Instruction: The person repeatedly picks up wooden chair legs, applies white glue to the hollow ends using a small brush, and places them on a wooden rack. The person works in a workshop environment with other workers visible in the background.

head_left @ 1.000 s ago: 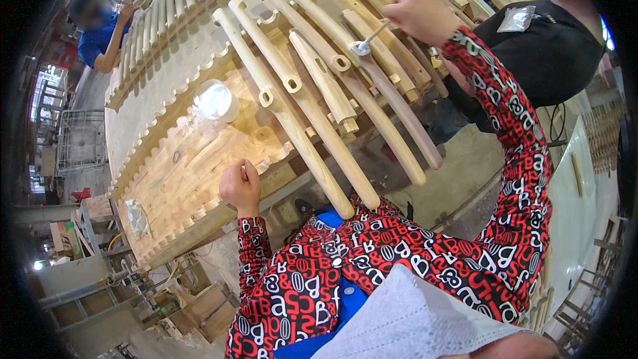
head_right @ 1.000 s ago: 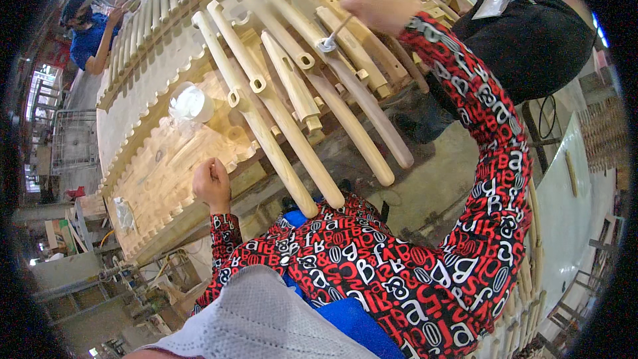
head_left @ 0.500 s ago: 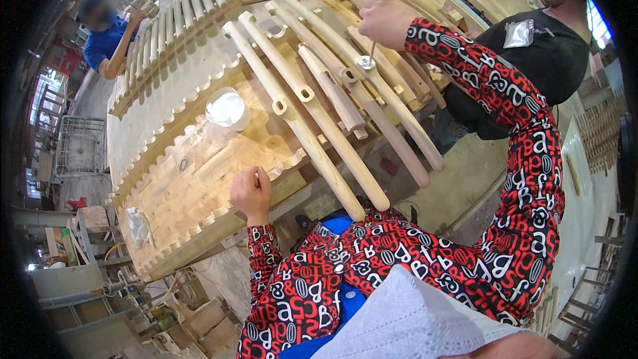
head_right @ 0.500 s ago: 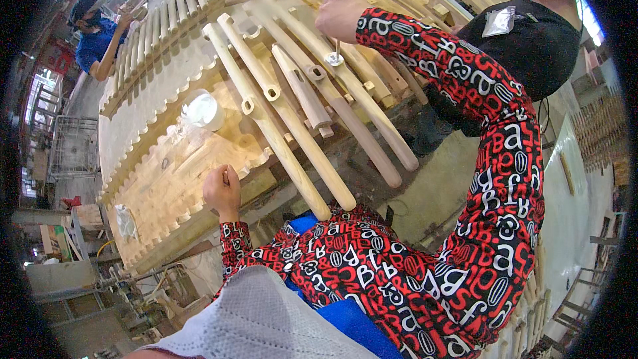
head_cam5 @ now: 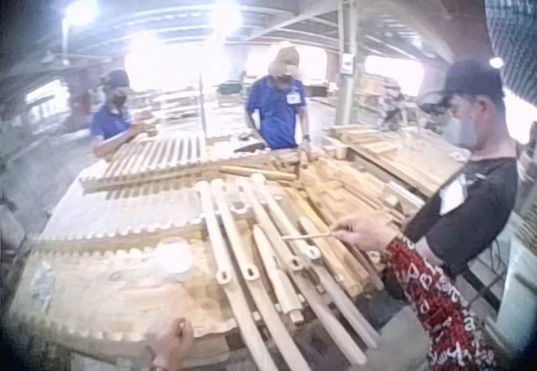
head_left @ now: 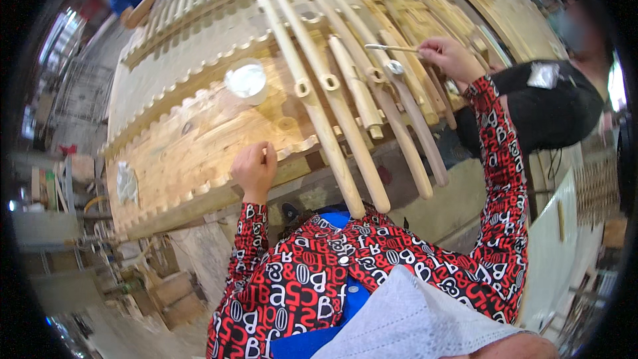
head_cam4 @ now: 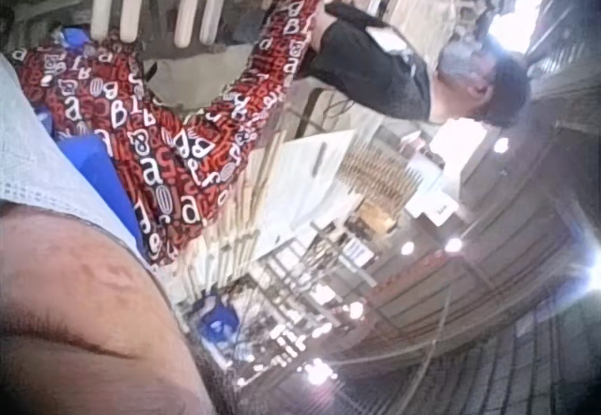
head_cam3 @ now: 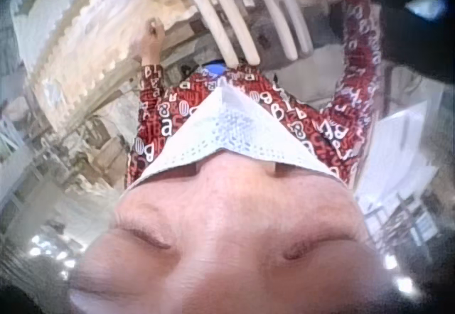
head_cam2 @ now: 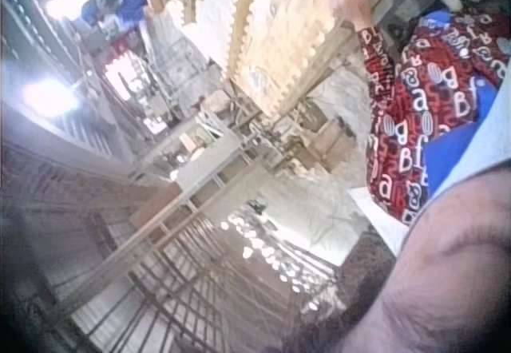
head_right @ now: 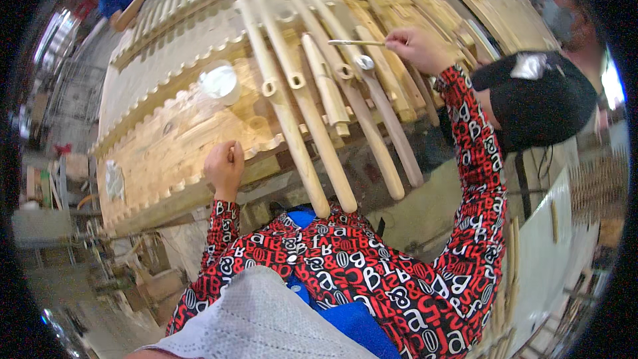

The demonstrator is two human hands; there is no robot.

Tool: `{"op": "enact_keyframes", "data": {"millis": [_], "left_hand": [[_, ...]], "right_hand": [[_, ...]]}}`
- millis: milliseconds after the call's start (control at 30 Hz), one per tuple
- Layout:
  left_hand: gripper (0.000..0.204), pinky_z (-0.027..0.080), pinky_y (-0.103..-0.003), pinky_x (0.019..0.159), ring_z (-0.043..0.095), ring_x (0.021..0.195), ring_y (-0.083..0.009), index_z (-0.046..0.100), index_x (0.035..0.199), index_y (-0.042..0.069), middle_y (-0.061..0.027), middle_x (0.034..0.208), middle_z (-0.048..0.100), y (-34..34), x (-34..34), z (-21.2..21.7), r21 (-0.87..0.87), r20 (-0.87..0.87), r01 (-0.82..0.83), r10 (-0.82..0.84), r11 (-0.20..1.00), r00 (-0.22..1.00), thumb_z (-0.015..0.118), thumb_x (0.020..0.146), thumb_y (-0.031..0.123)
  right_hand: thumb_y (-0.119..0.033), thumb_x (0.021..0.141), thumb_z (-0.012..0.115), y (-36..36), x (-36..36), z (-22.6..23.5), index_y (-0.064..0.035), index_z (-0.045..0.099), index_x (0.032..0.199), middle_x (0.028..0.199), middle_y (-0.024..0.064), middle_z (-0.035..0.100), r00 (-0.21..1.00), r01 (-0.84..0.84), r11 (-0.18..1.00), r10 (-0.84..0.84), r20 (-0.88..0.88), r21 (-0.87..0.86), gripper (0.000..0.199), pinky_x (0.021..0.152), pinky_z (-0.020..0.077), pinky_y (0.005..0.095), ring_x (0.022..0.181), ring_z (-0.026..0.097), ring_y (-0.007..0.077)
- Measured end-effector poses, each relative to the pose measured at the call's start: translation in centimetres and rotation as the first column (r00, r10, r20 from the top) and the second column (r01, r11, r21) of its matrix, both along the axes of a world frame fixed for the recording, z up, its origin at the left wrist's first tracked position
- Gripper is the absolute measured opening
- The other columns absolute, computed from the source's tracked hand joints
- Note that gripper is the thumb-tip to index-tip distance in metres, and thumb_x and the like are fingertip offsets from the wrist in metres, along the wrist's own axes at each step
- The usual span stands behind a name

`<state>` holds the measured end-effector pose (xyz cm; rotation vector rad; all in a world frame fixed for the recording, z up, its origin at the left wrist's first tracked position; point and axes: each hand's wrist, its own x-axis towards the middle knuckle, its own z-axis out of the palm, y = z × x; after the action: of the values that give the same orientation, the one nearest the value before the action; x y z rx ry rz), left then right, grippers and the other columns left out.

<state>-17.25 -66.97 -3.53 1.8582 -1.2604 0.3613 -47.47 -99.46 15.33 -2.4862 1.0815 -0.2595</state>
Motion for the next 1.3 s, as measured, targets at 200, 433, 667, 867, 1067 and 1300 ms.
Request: {"op": "enact_keyframes", "data": {"millis": [200,433,667,867,1067,1300], "left_hand": [[0.008,0.046,-0.038,0.057,0.06,0.061,-0.0245,0.066,0.076,0.013,-0.0045,0.067,0.062,0.2,0.3,0.3,0.02,0.015,0.035,-0.035,0.999,0.999,0.069,0.08,0.019],[0.008,0.045,-0.036,0.061,0.06,0.065,-0.0243,0.065,0.08,0.012,-0.0041,0.07,0.062,0.9,1.4,0.6,0.012,-0.022,0.093,-0.093,0.996,0.995,0.069,0.08,0.019],[0.011,0.044,-0.038,0.056,0.059,0.061,-0.025,0.064,0.076,0.011,-0.0053,0.065,0.059,1.5,1.6,1.3,-0.047,-0.062,0.118,-0.12,0.992,0.991,0.07,0.081,0.018],[0.011,0.044,-0.038,0.056,0.058,0.061,-0.0254,0.063,0.076,0.011,-0.0054,0.067,0.059,1.6,1.5,2.2,-0.04,-0.015,0.146,-0.146,0.989,0.989,0.07,0.08,0.017],[0.009,0.043,-0.036,0.06,0.058,0.064,-0.0234,0.062,0.076,0.011,-0.0037,0.066,0.057,1.4,0.9,2.9,-0.015,-0.029,0.132,-0.133,0.991,0.991,0.069,0.08,0.016],[0.009,0.044,-0.037,0.057,0.058,0.062,-0.0245,0.063,0.076,0.012,-0.0042,0.065,0.057,1.1,0.2,2.7,0.018,-0.023,0.105,-0.105,0.994,0.994,0.069,0.08,0.017]], "right_hand": [[-0.022,0.09,0.064,3.4,13.1,-1.7,-0.0109,0.066,0.097,0.084,0.0071,0.061,0.899,-0.361,0.829,0.431,0.077,-0.428,0.014,0.07,0.0494,0.0343,0.078,0.062,0.0252],[-0.018,0.085,0.058,10.4,29.4,-1.0,-0.0163,0.073,0.085,0.086,0.0051,0.068,0.783,-0.622,0.374,0.322,-0.532,-0.688,0.015,0.082,0.0466,0.0449,0.092,0.067,0.023],[-0.019,0.084,0.061,7.7,28.2,-1.6,-0.0068,0.072,0.097,0.096,0.0129,0.071,0.861,-0.456,0.838,0.329,-0.389,-0.301,0.021,0.078,0.0525,0.041,0.09,0.068,0.0267],[-0.022,0.083,0.073,5.1,23.6,-4.1,-0.0043,0.069,0.098,0.081,0.0052,0.067,0.97,-0.244,0.925,0.229,0.085,0.29,0.024,0.067,0.0506,0.0298,0.075,0.062,0.0132],[-0.021,0.085,0.071,5.3,22.6,-4.8,-0.0052,0.068,0.091,0.074,-0.0005,0.063,0.959,-0.278,0.803,0.203,0.196,0.527,0.017,0.054,0.0455,0.0238,0.063,0.056,0.0071],[-0.031,0.095,0.058,4.2,22.1,-6.0,-0.0026,0.067,0.086,0.065,-0.0007,0.057,0.97,-0.231,0.554,0.189,0.149,0.8,0.031,0.043,0.0405,0.0232,0.049,0.049,0.0075]]}}
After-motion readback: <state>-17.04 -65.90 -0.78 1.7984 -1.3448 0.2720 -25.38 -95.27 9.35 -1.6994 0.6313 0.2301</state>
